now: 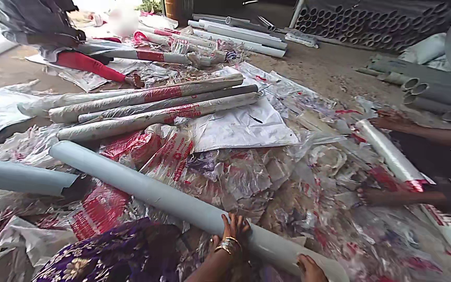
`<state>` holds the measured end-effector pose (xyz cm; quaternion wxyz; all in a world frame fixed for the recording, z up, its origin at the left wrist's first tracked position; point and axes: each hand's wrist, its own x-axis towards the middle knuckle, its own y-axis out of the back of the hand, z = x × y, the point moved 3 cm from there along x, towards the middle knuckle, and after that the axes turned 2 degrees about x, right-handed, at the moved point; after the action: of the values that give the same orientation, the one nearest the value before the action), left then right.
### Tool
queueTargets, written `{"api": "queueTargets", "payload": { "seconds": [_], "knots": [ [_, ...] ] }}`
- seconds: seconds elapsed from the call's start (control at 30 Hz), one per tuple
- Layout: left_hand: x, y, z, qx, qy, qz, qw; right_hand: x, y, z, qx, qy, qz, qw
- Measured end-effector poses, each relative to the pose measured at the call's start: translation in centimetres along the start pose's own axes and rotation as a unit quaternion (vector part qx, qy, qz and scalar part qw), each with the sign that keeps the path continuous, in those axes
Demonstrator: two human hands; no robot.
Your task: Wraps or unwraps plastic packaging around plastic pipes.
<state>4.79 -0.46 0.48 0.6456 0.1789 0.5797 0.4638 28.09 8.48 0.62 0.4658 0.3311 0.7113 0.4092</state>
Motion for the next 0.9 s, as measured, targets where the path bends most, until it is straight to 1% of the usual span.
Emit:
{"api": "queueTargets", "payload": {
  "seconds": [0.07, 0.17, 0.23, 0.33, 0.37, 0.4, 0.43, 0.5, 0.57, 0.67, 0.73, 0.8, 0.9],
  "knots": [
    [-0.7, 0.3, 0.6, 0.022, 0.009, -0.022, 0.999, -1.8, 0.3, -0.8, 0.032, -0.04, -0.014, 0.999],
    [-0.9, 0.7, 1.2, 0.037, 0.03, -0.029, 0.998, -2.4, -0.1, -0.5, 0.061, -0.058, 0.004, 0.996],
    [-0.7, 1.0, 1.2, 0.052, 0.037, -0.039, 0.997, -2.5, 0.8, -0.7, 0.073, -0.054, 0.035, 0.995],
    [-0.5, 0.7, 0.9, 0.066, 0.036, -0.033, 0.997, -2.5, 2.7, -1.6, 0.113, -0.031, 0.121, 0.986],
    [-0.4, 0.6, 0.9, 0.069, 0.034, -0.03, 0.997, -2.1, 3.1, -2.3, 0.127, -0.021, 0.13, 0.983],
    [-0.3, 0.5, 0.9, 0.067, 0.033, -0.03, 0.997, -1.6, 3.3, -3.1, 0.132, -0.018, 0.107, 0.985],
    [-0.2, 0.4, 0.9, 0.065, 0.035, -0.031, 0.997, -1.0, 3.3, -4.1, 0.122, -0.015, 0.061, 0.99],
    [-0.3, 0.5, 0.9, 0.055, 0.037, -0.034, 0.997, 0.3, 2.8, -6.2, 0.067, -0.019, -0.051, 0.996],
    [-0.4, 0.6, 0.9, 0.054, 0.038, -0.041, 0.997, 1.6, 2.1, -7.8, 0.0, -0.025, -0.108, 0.994],
    [-0.1, 0.6, 0.9, 0.065, 0.039, -0.045, 0.996, 2.6, 2.0, -8.8, -0.059, -0.025, -0.115, 0.991],
    [-0.2, 0.5, 0.8, 0.069, 0.039, -0.055, 0.995, 2.8, 2.0, -8.7, -0.054, -0.021, -0.12, 0.991],
    [-0.1, 0.5, 0.8, 0.07, 0.034, -0.048, 0.996, 3.4, 2.5, -8.3, -0.034, -0.011, -0.117, 0.992],
    [-0.3, 0.3, 0.8, 0.051, 0.031, -0.05, 0.997, 4.0, 2.4, -8.2, -0.058, -0.013, -0.132, 0.99]
  ]
}}
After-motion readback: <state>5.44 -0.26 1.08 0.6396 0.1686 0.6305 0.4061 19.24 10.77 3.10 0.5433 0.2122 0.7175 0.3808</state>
